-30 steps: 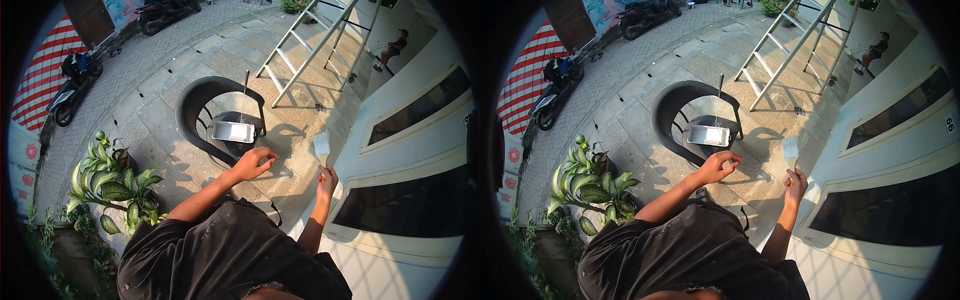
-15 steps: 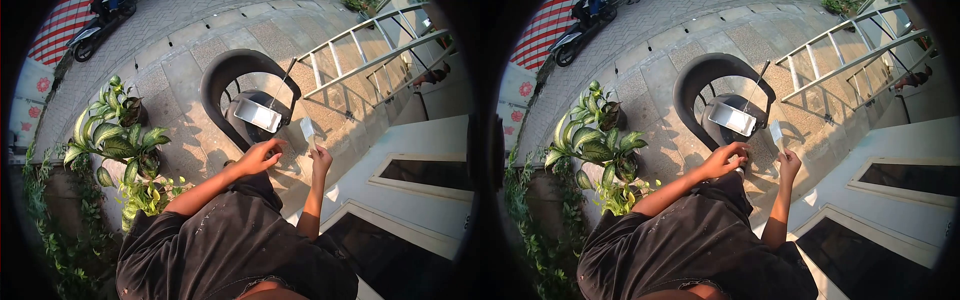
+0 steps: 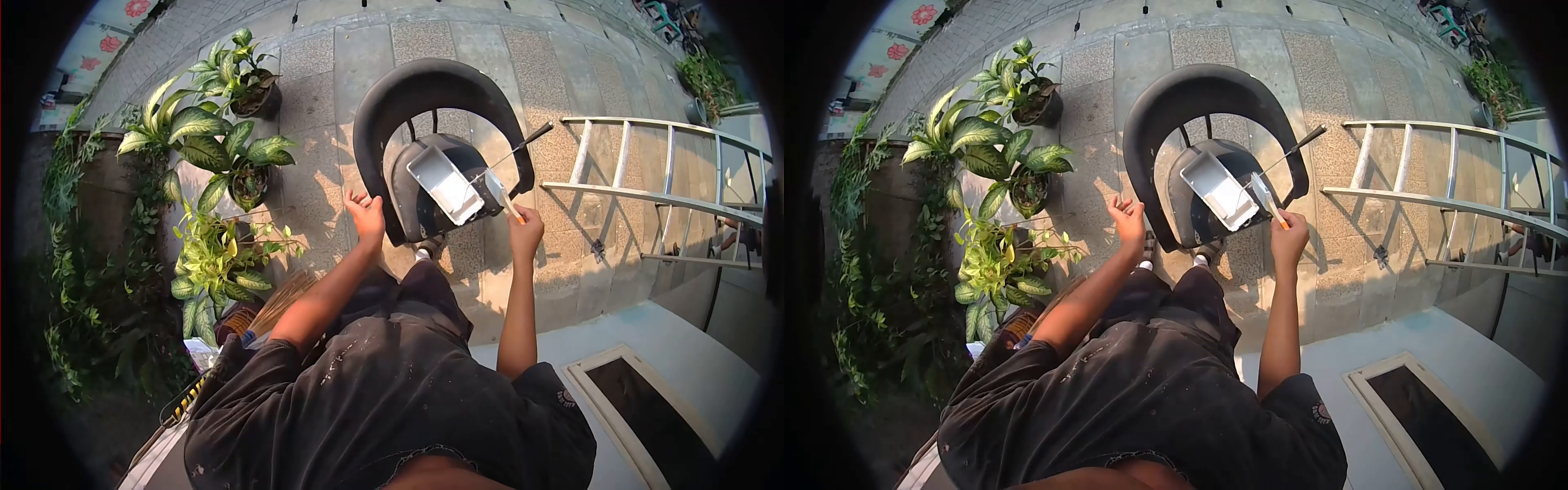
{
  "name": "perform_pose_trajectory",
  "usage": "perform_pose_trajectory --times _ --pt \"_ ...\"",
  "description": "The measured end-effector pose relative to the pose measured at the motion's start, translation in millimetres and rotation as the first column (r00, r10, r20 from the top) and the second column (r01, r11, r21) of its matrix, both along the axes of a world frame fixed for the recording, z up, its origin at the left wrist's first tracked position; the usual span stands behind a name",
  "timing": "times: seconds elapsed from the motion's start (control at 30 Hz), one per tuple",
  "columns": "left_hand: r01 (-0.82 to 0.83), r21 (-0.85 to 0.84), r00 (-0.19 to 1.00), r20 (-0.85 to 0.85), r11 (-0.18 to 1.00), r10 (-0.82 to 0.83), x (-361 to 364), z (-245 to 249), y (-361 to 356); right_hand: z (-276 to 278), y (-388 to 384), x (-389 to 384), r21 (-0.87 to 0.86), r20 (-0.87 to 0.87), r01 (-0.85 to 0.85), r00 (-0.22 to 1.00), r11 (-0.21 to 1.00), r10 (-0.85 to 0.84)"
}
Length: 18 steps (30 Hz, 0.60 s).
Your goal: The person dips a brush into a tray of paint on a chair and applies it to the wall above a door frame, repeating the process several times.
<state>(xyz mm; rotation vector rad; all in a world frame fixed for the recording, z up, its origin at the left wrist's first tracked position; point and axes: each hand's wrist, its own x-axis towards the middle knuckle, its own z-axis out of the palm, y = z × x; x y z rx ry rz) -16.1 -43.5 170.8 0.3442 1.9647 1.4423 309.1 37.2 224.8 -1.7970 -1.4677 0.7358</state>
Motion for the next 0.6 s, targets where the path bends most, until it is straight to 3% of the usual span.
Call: perform_pose_trajectory --times 0.03,0.1,0.23,0.3,0.37,0.4,0.47,0.5,0.6 --pt "-0.020 -0.022 1.000 0.004 1.000 0.020 -2 -25 4 2 9 -2 -0.022 0.004 -0.020 1.000 1.000 0.020" --pt "-0.061 -0.347 0.931 -0.358 0.936 -0.072 -5 -68 9 -1 23 -7 -0.038 0.060 -0.052 0.997 0.998 0.054" --pt "-0.071 -0.524 0.939 -0.322 0.849 -0.120 14 -121 23 -41 48 -21 0.027 0.017 -0.129 0.991 0.991 0.129" --pt "-0.057 -0.616 0.877 -0.407 0.785 -0.256 28 -143 25 -57 59 -35 0.002 -0.040 -0.123 0.992 0.992 0.123" --pt "-0.249 -0.469 0.728 -0.667 0.847 -0.156 36 -171 25 -78 71 -52 0.037 -0.078 -0.114 0.990 0.993 0.117" --pt "-0.276 -0.475 0.725 -0.674 0.836 -0.144 40 -166 27 -94 75 -57 0.017 -0.064 -0.124 0.990 0.992 0.125" --pt "-0.300 -0.488 0.725 -0.675 0.820 -0.137 42 -164 36 -132 91 -72 0.092 -0.228 -0.138 0.961 0.986 0.156" --pt "-0.325 -0.474 0.686 -0.714 0.818 -0.141 44 -176 31 -152 102 -87 -0.019 -0.167 -0.183 0.970 0.983 0.177" --pt "-0.362 -0.440 0.640 -0.759 0.822 -0.124 44 -174 31 -189 117 -112 0.027 -0.153 -0.297 0.942 0.955 0.298"
